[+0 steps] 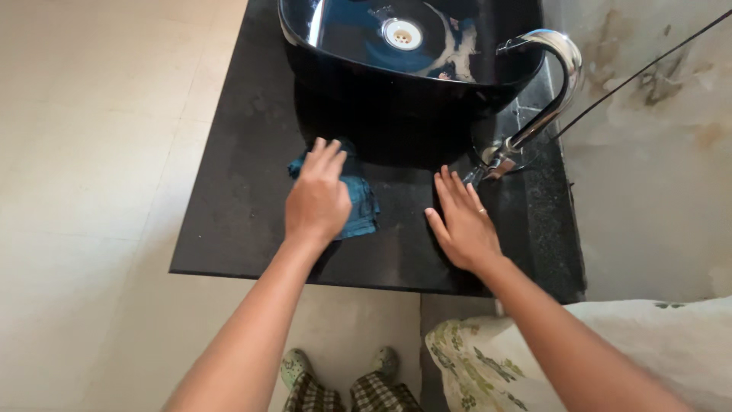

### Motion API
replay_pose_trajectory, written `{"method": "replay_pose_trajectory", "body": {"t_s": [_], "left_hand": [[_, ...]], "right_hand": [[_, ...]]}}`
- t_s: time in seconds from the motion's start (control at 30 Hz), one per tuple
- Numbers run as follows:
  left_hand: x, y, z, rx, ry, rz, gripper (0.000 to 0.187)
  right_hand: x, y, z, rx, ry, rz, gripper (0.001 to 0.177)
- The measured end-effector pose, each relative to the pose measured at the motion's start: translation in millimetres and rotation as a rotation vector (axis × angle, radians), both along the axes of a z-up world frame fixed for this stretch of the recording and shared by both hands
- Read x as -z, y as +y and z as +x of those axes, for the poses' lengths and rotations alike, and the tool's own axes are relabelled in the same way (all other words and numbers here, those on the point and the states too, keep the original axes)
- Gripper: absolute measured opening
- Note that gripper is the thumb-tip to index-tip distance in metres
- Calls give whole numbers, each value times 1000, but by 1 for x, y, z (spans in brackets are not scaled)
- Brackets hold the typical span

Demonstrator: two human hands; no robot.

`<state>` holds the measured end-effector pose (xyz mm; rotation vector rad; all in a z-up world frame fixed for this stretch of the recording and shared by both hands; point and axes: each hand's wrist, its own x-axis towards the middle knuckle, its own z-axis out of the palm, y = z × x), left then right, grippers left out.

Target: The person wipes the black countertop around a bathroom sink using a blue cloth. The person repeatedly folds the cloth and wipes different sections of the countertop, including the area under the faucet and the edges of the sink.

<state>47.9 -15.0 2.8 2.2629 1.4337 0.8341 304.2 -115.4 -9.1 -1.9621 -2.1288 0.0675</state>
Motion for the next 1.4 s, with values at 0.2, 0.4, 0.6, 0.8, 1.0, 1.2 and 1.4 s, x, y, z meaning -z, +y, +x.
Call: {"method": "replay_pose_trajectory", "body": {"t_s": [0.2, 0.4, 0.6, 0.8, 1.0, 1.2, 1.4], "left_hand": [[26, -8, 22, -11, 202, 110, 67], [26, -13, 21, -71, 344, 94, 66], [20, 1, 23, -59, 425, 62, 64], [7, 47, 24, 44, 507, -77, 68], [13, 58, 26, 25, 507, -24, 70], [15, -4, 4, -14, 386, 111, 64], [12, -50, -17, -19, 332, 91, 62]], "right_hand": [[-2, -4, -9, 87, -4, -27, 67], [-9, -1, -15, 134, -37, -39, 70], [-8, 0, -15, 152, -95, -75, 71], [-7, -1, -13, 153, -100, -64, 70], [-14, 1, -16, 173, -72, -74, 71], [-11, 2, -15, 159, -76, -52, 70], [-7, 0, -13, 152, -118, -58, 71]]}}
